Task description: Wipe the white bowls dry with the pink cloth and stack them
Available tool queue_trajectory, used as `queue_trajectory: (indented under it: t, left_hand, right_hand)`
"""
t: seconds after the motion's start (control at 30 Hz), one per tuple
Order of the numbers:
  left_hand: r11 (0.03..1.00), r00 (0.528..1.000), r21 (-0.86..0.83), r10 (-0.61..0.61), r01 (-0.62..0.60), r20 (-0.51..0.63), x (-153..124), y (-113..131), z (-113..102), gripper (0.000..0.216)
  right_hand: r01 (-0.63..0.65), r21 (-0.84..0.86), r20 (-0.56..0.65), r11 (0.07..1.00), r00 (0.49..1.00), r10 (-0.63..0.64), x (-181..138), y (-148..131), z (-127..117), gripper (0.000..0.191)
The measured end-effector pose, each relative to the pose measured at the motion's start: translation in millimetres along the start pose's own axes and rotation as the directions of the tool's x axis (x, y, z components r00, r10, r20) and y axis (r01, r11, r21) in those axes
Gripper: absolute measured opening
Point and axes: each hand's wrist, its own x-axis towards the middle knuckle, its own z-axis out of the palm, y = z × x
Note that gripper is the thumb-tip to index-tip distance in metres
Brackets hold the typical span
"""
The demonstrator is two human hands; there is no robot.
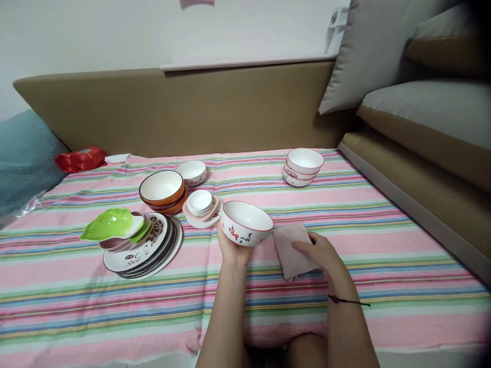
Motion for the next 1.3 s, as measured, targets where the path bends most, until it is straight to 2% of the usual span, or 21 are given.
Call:
queue_trajectory:
  t: [0.1, 0.2, 0.27, 0.33, 0.47, 0.6, 0.7, 0.8, 0.87, 0.93, 1.0, 1.13, 1.3]
  left_hand:
    - [1.000, 1.000, -0.007, 0.007, -0.007, -0.008, 0, 0, 1, 0.044]
    - [1.000, 1.000, -0.018, 0.007, -0.007, -0.006, 0, 0, 1, 0.043]
    - [1.000, 1.000, -0.025, -0.004, 0.004, 0.008, -1, 0, 1, 0.042]
    - [1.000, 1.000, -0.028, -0.008, 0.009, 0.022, -1, 0, 1, 0.042]
    - [1.000, 1.000, -0.024, -0.004, 0.004, 0.005, -1, 0, 0, 0.041]
    - [1.000, 0.999, -0.017, -0.022, 0.021, -0.039, 1, 0, -1, 0.042]
    - [0.999, 0.998, -0.005, -0.041, 0.041, -0.050, 2, 0, -3, 0.043]
    - [0.999, 0.998, 0.010, -0.041, 0.042, -0.056, 2, 1, -4, 0.045]
    - [0.999, 0.997, 0.017, -0.042, 0.043, -0.064, 2, 1, -4, 0.046]
    - [0.999, 0.997, 0.018, -0.045, 0.046, -0.062, 3, 1, -3, 0.047]
    - [0.999, 0.998, 0.017, -0.042, 0.043, -0.047, 3, 1, -3, 0.048]
    - [0.999, 0.999, 0.037, 0.012, -0.010, -0.042, 0, 2, -1, 0.053]
    - [0.988, 0.989, 0.056, 0.147, -0.147, -0.007, -5, -1, 4, 0.054]
  right_hand:
    - [-0.016, 0.072, 0.048, 0.997, 0.999, 0.013, -4, -3, 0, 0.039]
    - [-0.095, 0.160, 0.149, 0.983, 0.986, 0.071, -10, -9, 0, 0.042]
    - [-0.157, 0.188, 0.202, 0.970, 0.972, 0.118, -13, -13, 1, 0.040]
    - [-0.186, 0.200, 0.203, 0.962, 0.968, 0.145, -16, -17, 2, 0.035]
    - [-0.187, 0.225, 0.134, 0.956, 0.978, 0.159, -17, -18, 4, 0.024]
    - [-0.070, 0.345, 0.020, 0.936, 0.998, 0.067, -17, -17, 3, 0.031]
    - [0.052, 0.554, -0.123, 0.831, 0.992, 0.021, -18, -24, 10, 0.037]
    - [0.134, 0.678, -0.177, 0.722, 0.984, -0.016, -19, -33, 25, 0.045]
    - [0.170, 0.666, -0.199, 0.726, 0.979, -0.047, -20, -37, 36, 0.048]
    - [0.169, 0.616, -0.206, 0.770, 0.977, -0.049, -20, -38, 46, 0.047]
    - [0.149, 0.598, -0.187, 0.787, 0.981, -0.043, -22, -40, 56, 0.044]
    - [0.083, 0.684, -0.064, 0.725, 0.996, -0.054, -30, -49, 70, 0.039]
    - [-0.011, 0.733, 0.019, 0.680, 1.000, -0.004, -34, -55, 79, 0.039]
